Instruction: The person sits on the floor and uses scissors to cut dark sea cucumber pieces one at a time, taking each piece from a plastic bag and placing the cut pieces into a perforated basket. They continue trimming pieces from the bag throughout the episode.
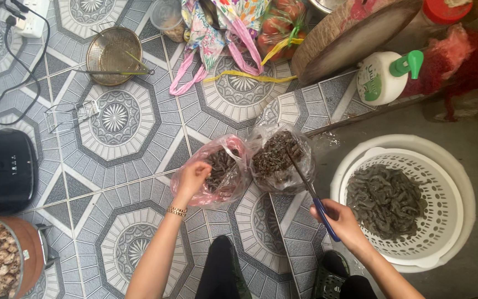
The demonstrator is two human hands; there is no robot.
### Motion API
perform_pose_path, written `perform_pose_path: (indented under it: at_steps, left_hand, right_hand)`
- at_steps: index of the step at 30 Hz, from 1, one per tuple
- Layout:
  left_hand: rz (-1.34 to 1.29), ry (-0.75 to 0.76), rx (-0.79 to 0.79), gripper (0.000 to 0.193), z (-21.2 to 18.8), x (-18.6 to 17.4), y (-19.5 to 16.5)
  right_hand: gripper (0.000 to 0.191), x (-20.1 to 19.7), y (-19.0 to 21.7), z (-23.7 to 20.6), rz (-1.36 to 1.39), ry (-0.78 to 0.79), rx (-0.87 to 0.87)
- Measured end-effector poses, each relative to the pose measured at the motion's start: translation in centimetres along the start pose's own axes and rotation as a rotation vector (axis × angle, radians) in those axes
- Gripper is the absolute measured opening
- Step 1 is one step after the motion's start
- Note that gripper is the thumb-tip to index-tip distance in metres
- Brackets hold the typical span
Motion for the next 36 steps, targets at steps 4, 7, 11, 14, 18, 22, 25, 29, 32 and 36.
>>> perform_pose_path:
  at_steps: [4, 7, 11, 14, 18, 22, 25, 29, 32, 36]
  left_hand:
    - [0.305, -0.053, 0.008, 0.024, -1.9, -1.2, 2.0]
    - [0.569, -0.122, 0.288, 0.031, -3.1, -1.5, -1.4]
    - [0.714, -0.284, 0.337, 0.023, -4.0, -3.7, -4.9]
    - [0.722, -0.311, 0.261, 0.022, -4.6, -5.5, -5.6]
    - [0.727, -0.314, 0.133, 0.039, -5.5, -6.1, -4.4]
    - [0.543, -0.334, -0.229, 0.072, -7.1, -6.0, 0.8]
    - [0.411, -0.334, -0.324, 0.094, -6.6, -4.8, 4.3]
    - [-0.125, -0.249, -0.360, 0.065, -4.5, -2.1, 5.8]
    - [-0.449, -0.123, -0.307, 0.045, -3.7, -0.1, 4.5]
    - [-0.244, -0.037, -0.158, 0.051, -3.1, 1.0, 1.4]
  right_hand:
    - [0.039, 0.9, 1.1, 0.2, 0.012, 0.007, -0.019]
    - [0.037, 1.6, 1.5, -0.1, 0.025, 0.003, 0.004]
    - [0.034, 1.4, 1.8, -0.6, -0.064, -0.040, 0.017]
    - [0.034, 1.5, 2.2, -0.8, -0.044, -0.039, -0.023]
    - [0.033, 1.6, 2.4, -1.0, -0.091, -0.046, -0.006]
    - [0.033, 1.7, 2.2, -1.1, -0.064, -0.025, 0.037]
    - [0.034, 1.8, 2.4, -0.9, -0.072, -0.028, 0.018]
    - [0.034, 2.0, 2.4, -0.7, 0.013, -0.013, -0.007]
    - [0.034, 1.6, 1.8, -0.8, -0.020, -0.044, 0.060]
    - [0.035, 1.5, 2.2, -0.9, 0.002, -0.035, 0.004]
Point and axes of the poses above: each hand's wrist, its own z-axis towards the middle knuckle, its own x-axis out of the palm, y = z × x, the point moved 7 cm from there along z, towards the middle knuckle, and after that the axes turned 8 degrees about x, right-handed, at the moved point
